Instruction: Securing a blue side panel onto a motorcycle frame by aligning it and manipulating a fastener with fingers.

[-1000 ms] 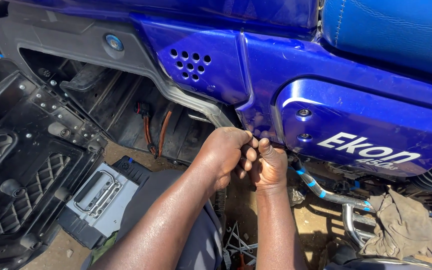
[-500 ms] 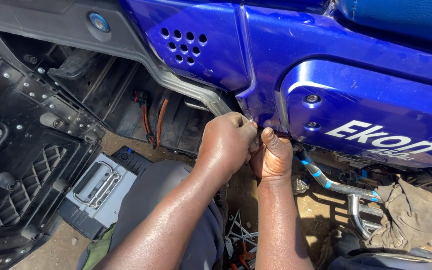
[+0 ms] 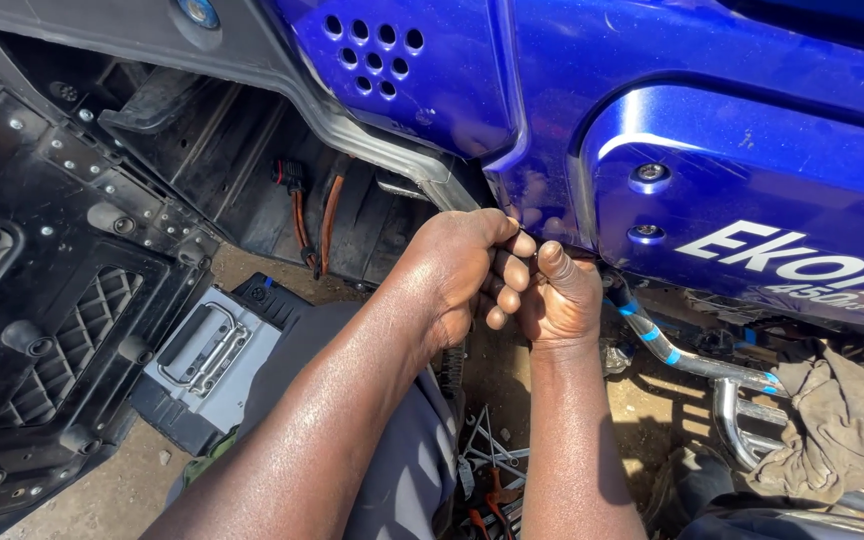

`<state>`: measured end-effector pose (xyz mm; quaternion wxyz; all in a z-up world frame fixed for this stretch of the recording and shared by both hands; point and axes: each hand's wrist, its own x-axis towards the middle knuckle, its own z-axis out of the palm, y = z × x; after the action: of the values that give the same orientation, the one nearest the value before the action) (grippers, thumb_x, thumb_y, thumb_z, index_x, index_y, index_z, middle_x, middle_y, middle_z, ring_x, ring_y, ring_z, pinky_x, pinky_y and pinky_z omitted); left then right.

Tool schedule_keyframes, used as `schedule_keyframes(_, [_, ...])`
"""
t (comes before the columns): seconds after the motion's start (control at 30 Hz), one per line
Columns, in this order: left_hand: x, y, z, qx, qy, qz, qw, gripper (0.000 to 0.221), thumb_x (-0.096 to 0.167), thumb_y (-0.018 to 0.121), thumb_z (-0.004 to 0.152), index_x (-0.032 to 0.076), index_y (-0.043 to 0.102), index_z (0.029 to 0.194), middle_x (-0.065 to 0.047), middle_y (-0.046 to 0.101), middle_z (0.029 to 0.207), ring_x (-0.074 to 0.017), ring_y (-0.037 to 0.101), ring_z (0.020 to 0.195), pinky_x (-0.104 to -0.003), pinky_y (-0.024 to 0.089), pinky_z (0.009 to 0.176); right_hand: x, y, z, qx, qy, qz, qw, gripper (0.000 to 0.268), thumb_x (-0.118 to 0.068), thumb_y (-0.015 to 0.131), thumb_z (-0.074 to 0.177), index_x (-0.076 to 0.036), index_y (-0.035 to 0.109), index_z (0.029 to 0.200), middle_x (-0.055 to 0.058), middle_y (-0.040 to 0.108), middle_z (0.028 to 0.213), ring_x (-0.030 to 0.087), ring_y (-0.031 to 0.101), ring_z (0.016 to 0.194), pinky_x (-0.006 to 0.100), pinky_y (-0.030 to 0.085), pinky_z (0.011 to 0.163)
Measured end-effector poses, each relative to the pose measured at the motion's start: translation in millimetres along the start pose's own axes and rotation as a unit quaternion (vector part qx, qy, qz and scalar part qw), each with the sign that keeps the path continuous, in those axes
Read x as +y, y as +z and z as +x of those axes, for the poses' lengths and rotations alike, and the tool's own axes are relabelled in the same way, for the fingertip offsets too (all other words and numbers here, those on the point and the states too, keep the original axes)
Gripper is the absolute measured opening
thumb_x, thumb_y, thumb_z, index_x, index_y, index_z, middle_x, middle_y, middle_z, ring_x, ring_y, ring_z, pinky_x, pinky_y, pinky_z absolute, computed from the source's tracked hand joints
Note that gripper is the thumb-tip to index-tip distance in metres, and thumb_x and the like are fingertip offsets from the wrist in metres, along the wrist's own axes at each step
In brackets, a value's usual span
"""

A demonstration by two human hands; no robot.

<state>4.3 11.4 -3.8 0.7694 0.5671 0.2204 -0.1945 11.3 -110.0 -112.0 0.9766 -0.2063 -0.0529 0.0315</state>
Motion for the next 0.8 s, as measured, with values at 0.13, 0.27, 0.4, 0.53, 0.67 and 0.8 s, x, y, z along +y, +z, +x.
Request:
schedule_keyframes(0.13, [-2.4,-1.1,6.6,-0.008,-0.016,-0.041,0.999,0.019,0.014,0.056,0.091,-0.003,0.063,0.091,-0.014,0.06,0.057,-0.0208,0.063,0.041,-0.032,0.05,0.029,-0.4,-4.6,4.1,-0.02,-0.004,0.014,1.0,0.007,0.003,0.073,0.088,0.008,0.068,0.089,0.027,0.063,0.08,0.039,0.068,0.061,0.048,0.062,0.043])
schedule_keyframes(0.27, [-4.1,2.9,6.4,0.003,0.021,0.005,1.0,0.02,0.012,0.053,0.093,-0.002,0.066,0.086,-0.013,0.062,0.057,-0.0199,0.065,0.042,-0.03,0.052,0.031,-2.6,-5.2,4.7,-0.014,0.01,0.01,1.0,0.015,-0.003,0.075,0.09,0.009,0.069,0.083,0.025,0.063,0.081,0.036,0.067,0.062,0.047,0.058,0.044])
schedule_keyframes(0.4, [-7.3,2.3,7.0,0.022,0.048,0.035,0.998,0.023,0.013,0.054,0.096,-0.001,0.069,0.083,-0.013,0.064,0.056,-0.0197,0.066,0.041,-0.031,0.052,0.031,-1.4,-9.7,5.5,-0.016,0.003,0.004,1.0,0.015,-0.006,0.075,0.091,0.006,0.071,0.084,0.023,0.066,0.084,0.03,0.067,0.065,0.041,0.06,0.049])
schedule_keyframes(0.53, [-5.0,0.7,4.2,0.009,0.034,0.014,0.999,0.023,0.011,0.053,0.098,-0.001,0.068,0.085,-0.012,0.063,0.056,-0.019,0.065,0.042,-0.029,0.052,0.032,-2.5,-4.4,3.8,-0.037,0.014,0.026,0.999,0.014,-0.006,0.075,0.092,0.007,0.072,0.087,0.022,0.065,0.09,0.033,0.069,0.072,0.044,0.062,0.054])
schedule_keyframes(0.67, [-7.3,-2.6,7.5,-0.01,0.02,-0.021,1.0,0.023,0.013,0.054,0.098,-0.003,0.067,0.088,-0.013,0.062,0.057,-0.0204,0.065,0.043,-0.029,0.052,0.031,-2.7,-9.5,6.1,-0.075,0.033,0.066,0.994,0.017,0.0,0.071,0.092,0.017,0.067,0.091,0.028,0.062,0.087,0.043,0.07,0.072,0.052,0.06,0.048])
schedule_keyframes(0.8, [-5.9,1.0,4.9,0.006,0.046,0.017,0.999,0.025,0.01,0.051,0.099,-0.002,0.067,0.085,-0.013,0.064,0.058,-0.0185,0.067,0.045,-0.029,0.054,0.033,0.1,-18.6,12.2,-0.099,0.027,0.053,0.993,0.016,-0.001,0.07,0.094,0.014,0.068,0.094,0.027,0.065,0.092,0.034,0.068,0.071,0.046,0.06,0.052])
